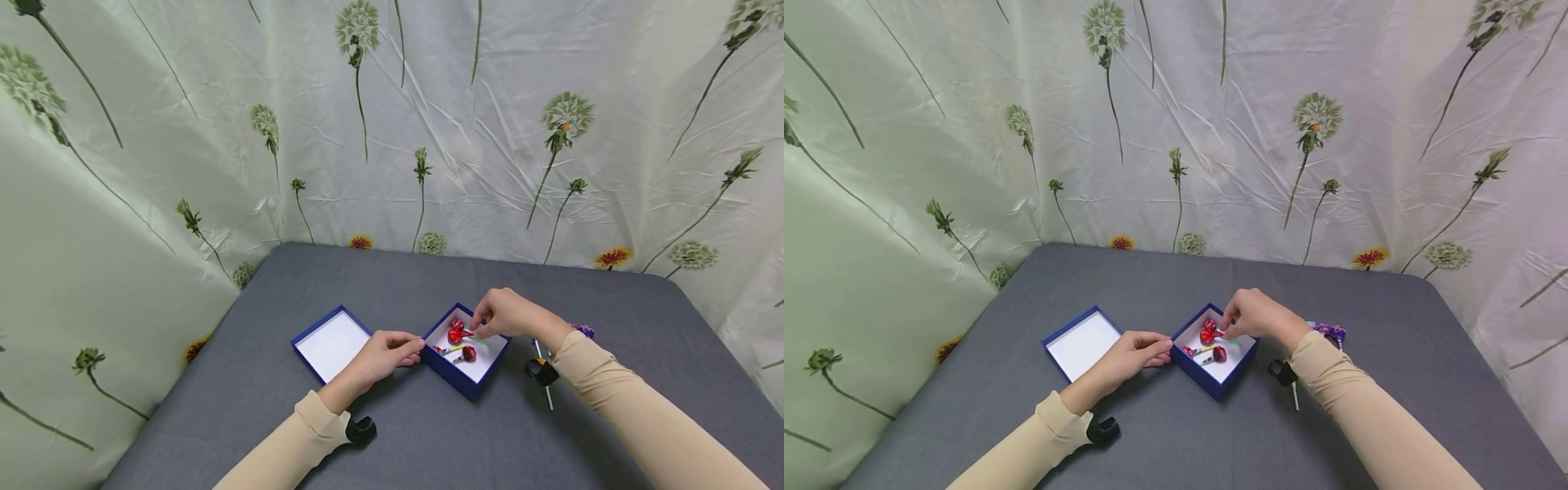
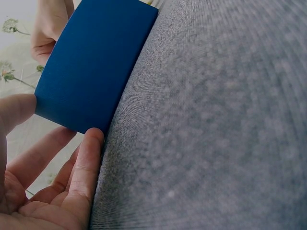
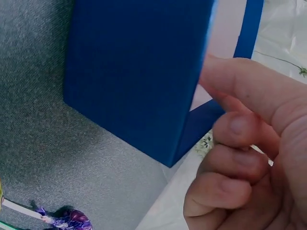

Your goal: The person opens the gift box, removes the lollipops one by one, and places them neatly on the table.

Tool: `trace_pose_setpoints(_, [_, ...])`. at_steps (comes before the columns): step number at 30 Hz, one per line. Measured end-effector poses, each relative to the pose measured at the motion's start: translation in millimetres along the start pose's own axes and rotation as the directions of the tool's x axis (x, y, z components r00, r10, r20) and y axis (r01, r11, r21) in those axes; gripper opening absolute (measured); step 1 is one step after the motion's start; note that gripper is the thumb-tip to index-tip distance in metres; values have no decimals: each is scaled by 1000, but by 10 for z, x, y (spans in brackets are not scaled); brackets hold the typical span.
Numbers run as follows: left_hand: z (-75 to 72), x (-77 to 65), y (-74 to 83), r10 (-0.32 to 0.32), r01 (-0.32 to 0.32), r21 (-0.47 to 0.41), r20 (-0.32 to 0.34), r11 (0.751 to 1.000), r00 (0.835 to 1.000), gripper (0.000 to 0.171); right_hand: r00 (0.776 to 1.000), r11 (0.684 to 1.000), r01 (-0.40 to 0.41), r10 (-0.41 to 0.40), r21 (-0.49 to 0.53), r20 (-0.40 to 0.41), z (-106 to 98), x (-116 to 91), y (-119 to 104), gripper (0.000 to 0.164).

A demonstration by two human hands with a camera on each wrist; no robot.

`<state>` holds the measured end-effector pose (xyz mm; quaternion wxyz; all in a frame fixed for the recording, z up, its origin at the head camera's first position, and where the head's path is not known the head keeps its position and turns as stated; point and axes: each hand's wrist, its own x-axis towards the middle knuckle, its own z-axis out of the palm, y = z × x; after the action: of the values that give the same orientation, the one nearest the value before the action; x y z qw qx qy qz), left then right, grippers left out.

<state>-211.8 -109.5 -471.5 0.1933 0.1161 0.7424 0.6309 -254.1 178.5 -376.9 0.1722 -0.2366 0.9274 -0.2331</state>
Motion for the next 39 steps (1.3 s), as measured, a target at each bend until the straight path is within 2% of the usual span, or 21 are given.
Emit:
trace_pose_setpoints(9, [0,0,1,-7,7,22,-5,1000,1000,35,999,998,-22,20,-60,-35,79,64,29,5])
trace_pose_setpoints(18, [-8,-5,-1,-5,5,31,-5,1000,1000,37,997,989,-56,48,-138,-63,128,68,-43,7])
trace_pose_setpoints(29, [-3,6,7,5,-5,15,7,1000,1000,34,992,958,-63,30,-281,-121,196,38,-125,11])
trace_pose_setpoints(39, [2,7,-1,13,-13,14,1,1000,1000,33,990,957,-61,21,-283,-141,216,24,-130,19])
